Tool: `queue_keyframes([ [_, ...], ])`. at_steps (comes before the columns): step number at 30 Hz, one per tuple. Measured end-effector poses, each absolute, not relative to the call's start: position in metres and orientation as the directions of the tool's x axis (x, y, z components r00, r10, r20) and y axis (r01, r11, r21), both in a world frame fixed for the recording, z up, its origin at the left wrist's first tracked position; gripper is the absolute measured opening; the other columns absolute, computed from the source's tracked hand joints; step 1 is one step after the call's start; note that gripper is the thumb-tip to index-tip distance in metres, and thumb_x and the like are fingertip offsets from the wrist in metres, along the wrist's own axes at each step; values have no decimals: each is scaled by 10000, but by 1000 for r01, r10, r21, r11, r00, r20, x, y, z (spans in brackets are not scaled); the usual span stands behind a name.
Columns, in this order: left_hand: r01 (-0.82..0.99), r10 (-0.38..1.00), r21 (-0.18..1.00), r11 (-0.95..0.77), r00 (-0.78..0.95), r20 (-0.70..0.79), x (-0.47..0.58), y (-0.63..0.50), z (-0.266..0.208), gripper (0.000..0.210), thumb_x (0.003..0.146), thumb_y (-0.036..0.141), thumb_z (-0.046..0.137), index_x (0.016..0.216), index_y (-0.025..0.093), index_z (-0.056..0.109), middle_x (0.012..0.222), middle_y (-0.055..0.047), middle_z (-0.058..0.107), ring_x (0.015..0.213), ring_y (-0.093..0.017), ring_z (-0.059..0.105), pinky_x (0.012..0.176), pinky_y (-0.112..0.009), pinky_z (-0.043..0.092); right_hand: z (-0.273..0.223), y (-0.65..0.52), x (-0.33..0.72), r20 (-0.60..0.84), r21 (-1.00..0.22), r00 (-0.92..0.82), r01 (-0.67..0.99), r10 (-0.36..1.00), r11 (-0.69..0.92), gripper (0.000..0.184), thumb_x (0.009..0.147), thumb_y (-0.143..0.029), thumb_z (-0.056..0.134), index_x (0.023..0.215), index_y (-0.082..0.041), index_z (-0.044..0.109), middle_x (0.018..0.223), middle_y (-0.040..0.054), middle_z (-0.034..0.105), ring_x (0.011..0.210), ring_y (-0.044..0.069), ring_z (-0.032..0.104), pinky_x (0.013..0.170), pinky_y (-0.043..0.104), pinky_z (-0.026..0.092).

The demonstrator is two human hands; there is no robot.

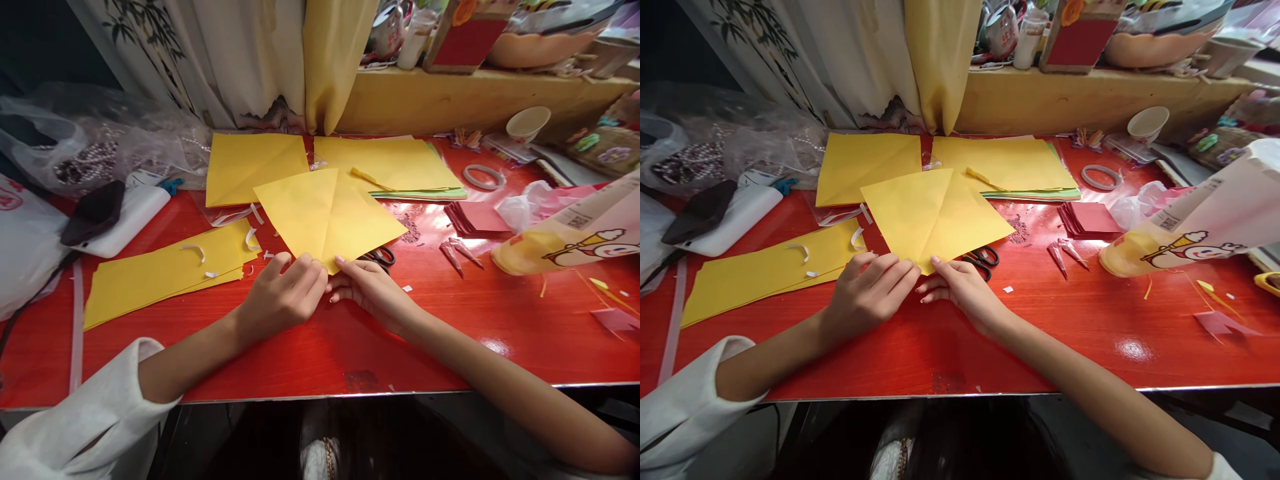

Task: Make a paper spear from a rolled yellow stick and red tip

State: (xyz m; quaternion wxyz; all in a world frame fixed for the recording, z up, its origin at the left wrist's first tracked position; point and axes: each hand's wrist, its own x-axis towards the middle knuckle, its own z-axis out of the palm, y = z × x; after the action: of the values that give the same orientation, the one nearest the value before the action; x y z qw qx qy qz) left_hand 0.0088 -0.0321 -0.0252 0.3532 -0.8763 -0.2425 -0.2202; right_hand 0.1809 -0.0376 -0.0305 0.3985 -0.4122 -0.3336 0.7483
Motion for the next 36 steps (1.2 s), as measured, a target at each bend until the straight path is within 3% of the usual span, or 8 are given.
queue_keyframes([
  [16, 557, 246, -604, -570, 817, 522, 8, -28, -30, 143, 783, 124, 507, 847, 129, 634, 880, -62, 616, 851, -172, 500, 679, -319, 372, -30, -37, 180, -348, -831, -373, -303, 860, -467, 266, 797, -369, 556, 693, -124, 571, 619, 31, 573, 643, 119, 588, 599, 239, 507],
  [30, 569, 287, -496, -656, 796, 533, 9, -28, -28, 133, 794, 144, 513, 883, 92, 596, 752, -58, 604, 750, -172, 505, 663, -301, 379, -29, -35, 185, -342, -839, -414, -271, 844, -473, 225, 790, -291, 585, 707, -86, 631, 645, 65, 618, 606, 100, 593, 614, 215, 501],
  [36, 551, 268, -534, -642, 813, 517, 8, -26, -28, 110, 808, 156, 498, 841, 125, 599, 799, -47, 610, 788, -169, 502, 671, -304, 364, -30, -36, 184, -327, -831, -404, -308, 854, -464, 205, 799, -240, 571, 679, -84, 629, 611, 46, 593, 611, 98, 589, 609, 207, 498],
])
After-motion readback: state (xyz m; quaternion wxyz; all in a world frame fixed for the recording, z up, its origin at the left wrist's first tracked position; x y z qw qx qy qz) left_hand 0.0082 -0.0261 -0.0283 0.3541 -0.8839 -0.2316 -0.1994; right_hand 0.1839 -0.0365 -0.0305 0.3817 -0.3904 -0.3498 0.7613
